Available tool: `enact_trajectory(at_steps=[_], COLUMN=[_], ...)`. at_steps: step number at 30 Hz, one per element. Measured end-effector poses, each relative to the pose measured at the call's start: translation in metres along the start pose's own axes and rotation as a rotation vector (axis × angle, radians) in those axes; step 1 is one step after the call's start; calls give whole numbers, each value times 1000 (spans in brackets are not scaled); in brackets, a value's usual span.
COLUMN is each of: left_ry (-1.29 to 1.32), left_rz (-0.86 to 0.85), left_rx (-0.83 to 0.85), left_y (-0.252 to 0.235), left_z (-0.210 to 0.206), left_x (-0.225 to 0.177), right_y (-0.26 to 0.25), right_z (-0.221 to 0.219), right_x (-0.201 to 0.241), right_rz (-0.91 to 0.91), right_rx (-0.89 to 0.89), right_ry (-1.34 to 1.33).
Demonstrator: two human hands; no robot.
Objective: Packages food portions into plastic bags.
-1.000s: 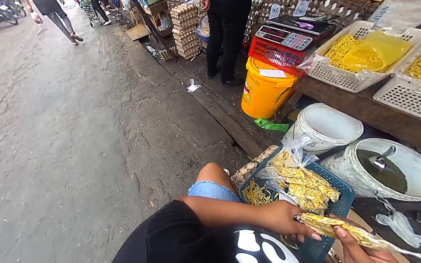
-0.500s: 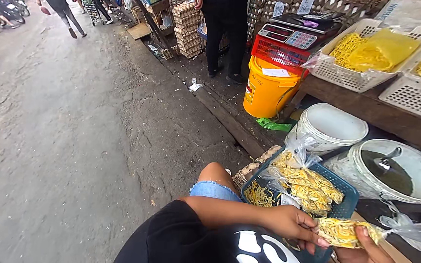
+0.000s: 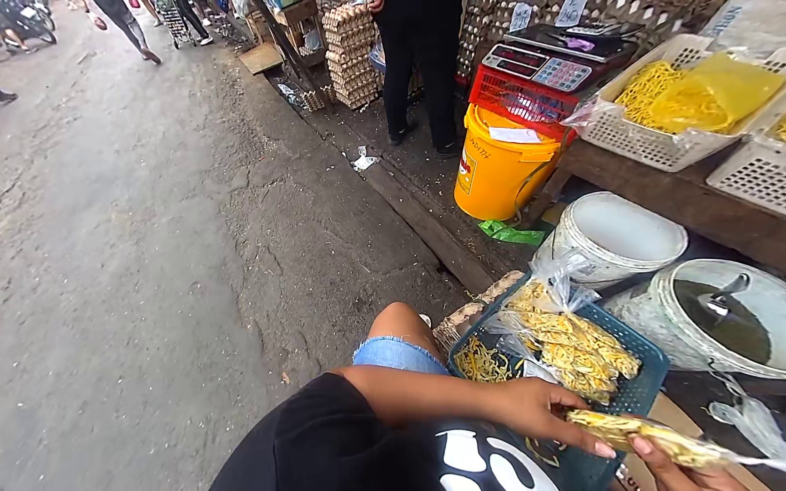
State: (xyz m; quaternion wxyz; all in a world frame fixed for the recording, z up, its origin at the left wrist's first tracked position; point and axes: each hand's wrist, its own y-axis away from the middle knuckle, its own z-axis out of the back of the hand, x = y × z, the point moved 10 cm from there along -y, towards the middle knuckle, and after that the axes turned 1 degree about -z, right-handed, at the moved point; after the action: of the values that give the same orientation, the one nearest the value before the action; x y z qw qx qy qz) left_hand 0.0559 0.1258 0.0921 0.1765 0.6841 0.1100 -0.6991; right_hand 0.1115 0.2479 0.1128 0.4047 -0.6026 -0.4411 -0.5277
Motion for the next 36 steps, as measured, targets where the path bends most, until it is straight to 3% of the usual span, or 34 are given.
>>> enact_trajectory(at_steps=[3, 7, 10, 12, 17, 20, 26, 33, 36], left_ry=[-154, -262, -374, -438, -537, -517, -281, -289, -269], left_rz=[-21, -12, -71, -94, 30, 29, -78, 14, -38], left_rx=[-3, 42, 75, 116, 167, 154, 174, 175, 135], left_y=[-1, 0, 0, 3, 0, -2, 6, 2, 2], left_z=[0, -5, -11, -21, -24, -19, -23, -16, -13], left_x=[-4, -8, -8, -11, -6, -5, -14, -5, -8], right_y=[7, 11, 8, 9, 11, 10, 15, 14, 12], right_z=[-14, -23, -21, -20, -17, -16, -17, -23, -24], right_x=[10, 8, -6, -4, 8, 6, -7, 9, 10], right_rz=[-2, -16, -16, -33, -33, -42, -168, -10, -8], right_rx=[14, -29, 98, 52, -90, -111, 70, 3, 26], right_ry=[148, 48, -9, 24, 97, 43, 11, -32, -11])
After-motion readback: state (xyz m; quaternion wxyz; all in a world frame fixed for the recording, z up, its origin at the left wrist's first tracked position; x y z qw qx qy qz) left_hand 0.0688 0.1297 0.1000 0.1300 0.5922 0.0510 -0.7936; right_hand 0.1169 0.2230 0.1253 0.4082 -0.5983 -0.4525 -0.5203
